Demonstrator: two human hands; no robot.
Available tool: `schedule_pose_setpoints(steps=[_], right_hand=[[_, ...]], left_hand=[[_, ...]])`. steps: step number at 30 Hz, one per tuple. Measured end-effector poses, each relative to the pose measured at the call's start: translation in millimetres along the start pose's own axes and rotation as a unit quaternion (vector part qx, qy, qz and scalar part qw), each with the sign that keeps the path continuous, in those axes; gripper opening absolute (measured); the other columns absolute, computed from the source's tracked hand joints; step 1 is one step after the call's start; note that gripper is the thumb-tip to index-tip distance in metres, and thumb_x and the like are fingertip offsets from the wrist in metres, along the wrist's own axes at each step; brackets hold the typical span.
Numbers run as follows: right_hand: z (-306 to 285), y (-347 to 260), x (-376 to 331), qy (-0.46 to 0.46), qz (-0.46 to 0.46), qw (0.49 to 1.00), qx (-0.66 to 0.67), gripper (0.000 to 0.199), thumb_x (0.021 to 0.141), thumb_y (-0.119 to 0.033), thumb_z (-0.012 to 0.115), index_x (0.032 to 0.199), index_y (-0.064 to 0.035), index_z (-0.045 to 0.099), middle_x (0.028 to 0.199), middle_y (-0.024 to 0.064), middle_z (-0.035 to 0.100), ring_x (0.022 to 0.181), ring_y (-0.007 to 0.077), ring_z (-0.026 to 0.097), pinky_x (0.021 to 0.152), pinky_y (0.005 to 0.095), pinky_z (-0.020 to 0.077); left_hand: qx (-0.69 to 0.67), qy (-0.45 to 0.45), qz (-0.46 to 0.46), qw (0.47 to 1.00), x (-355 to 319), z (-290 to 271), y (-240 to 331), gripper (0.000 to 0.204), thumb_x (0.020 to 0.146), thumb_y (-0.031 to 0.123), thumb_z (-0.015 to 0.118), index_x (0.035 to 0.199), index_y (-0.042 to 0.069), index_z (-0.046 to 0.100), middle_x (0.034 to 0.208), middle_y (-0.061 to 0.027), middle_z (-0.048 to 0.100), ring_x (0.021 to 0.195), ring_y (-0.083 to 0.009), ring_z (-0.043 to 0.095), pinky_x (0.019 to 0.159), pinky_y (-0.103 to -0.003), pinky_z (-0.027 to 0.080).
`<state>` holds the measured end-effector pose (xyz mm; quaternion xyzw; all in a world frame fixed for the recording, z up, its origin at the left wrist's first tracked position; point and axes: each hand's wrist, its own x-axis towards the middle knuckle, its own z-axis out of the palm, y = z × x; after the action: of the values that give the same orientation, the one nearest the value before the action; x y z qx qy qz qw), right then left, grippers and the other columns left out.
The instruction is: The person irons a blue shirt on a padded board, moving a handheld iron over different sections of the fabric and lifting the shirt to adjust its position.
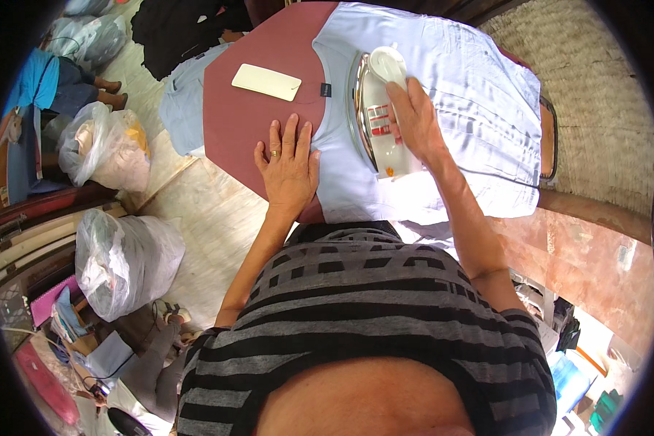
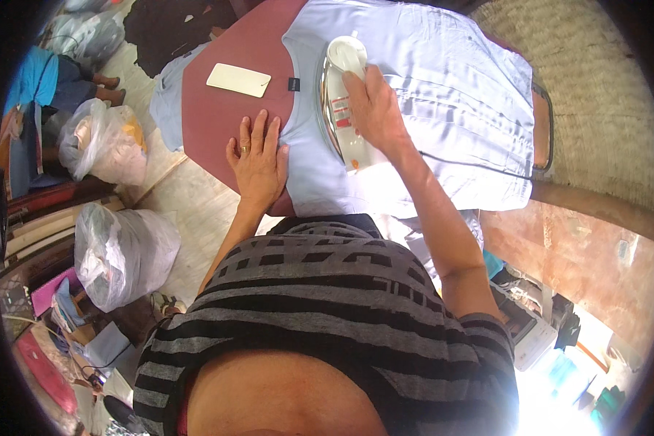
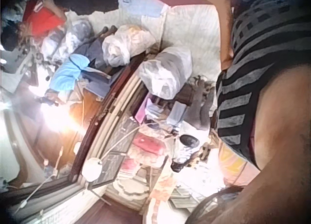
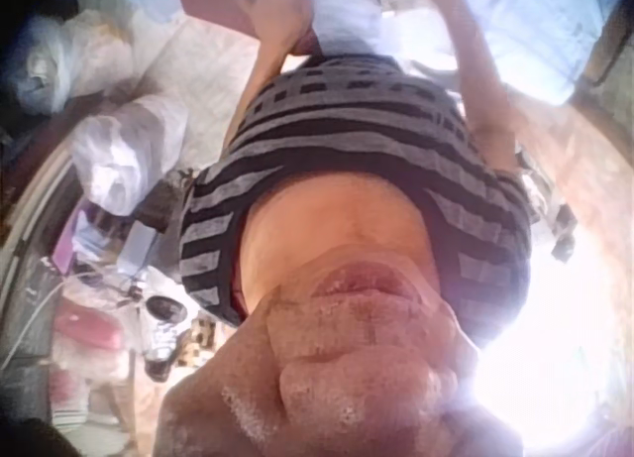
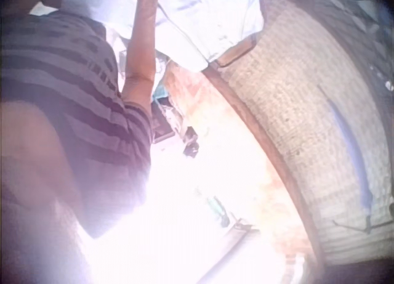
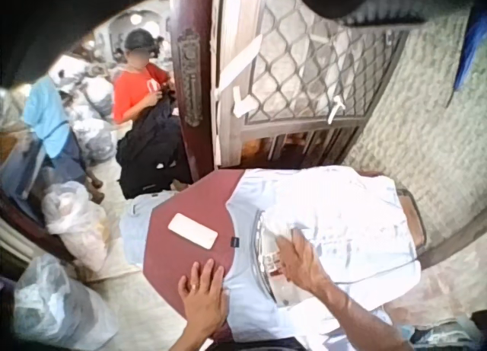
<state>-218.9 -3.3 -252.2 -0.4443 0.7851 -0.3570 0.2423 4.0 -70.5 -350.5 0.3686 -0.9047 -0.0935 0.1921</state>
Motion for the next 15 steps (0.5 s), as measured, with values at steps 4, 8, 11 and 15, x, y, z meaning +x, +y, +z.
schedule_pose_setpoints(steps=[4,8,11,15], right_hand=[[0.3,-7.6,-0.4,-0.004,0.055,0.997,0.059,0.014,0.099,-0.011,0.048,0.1,0.0021,0.051,0.087,0.0179,0.043,0.063,0.0291,0.058,0.051,0.0398,0.0491],[3.1,-13.3,-27.7,-0.015,0.067,0.996,0.048,0.015,0.1,-0.012,0.047,0.098,0.0021,0.05,0.086,0.0178,0.044,0.061,0.0287,0.056,0.05,0.0417,0.0476],[1.1,-25.4,-20.4,0.004,0.149,0.981,0.125,0.016,0.101,-0.013,0.046,0.097,0.0011,0.051,0.086,0.0189,0.046,0.063,0.0319,0.056,0.051,0.0435,0.0466],[-1.0,1.8,5.9,0.016,-0.032,0.998,-0.042,0.014,0.098,-0.012,0.048,0.102,0.0006,0.055,0.089,0.0206,0.048,0.066,0.0369,0.058,0.056,0.0447,0.0482]], left_hand=[[-0.01,-0.035,-0.008,0.999,4.6,-5.7,-0.7,0.05,0.095,0.03,0.052,0.142,0.013,0.048,0.154,-0.0088,0.036,0.144,-0.0347,0.026,0.112,-0.055,0.014],[-0.022,-0.026,-0.006,0.999,1.3,-4.5,-2.0,0.051,0.094,0.029,0.053,0.142,0.011,0.047,0.154,-0.0101,0.035,0.143,-0.0356,0.027,0.112,-0.057,0.014],[-0.03,-0.023,-0.004,0.999,5.5,-2.7,-3.1,0.052,0.094,0.029,0.054,0.142,0.011,0.047,0.154,-0.0101,0.035,0.143,-0.0359,0.026,0.111,-0.057,0.014],[-0.027,-0.03,0.007,0.999,6.9,-2.3,-0.9,0.053,0.093,0.03,0.055,0.142,0.012,0.047,0.154,-0.0102,0.035,0.143,-0.0361,0.025,0.111,-0.057,0.014]])
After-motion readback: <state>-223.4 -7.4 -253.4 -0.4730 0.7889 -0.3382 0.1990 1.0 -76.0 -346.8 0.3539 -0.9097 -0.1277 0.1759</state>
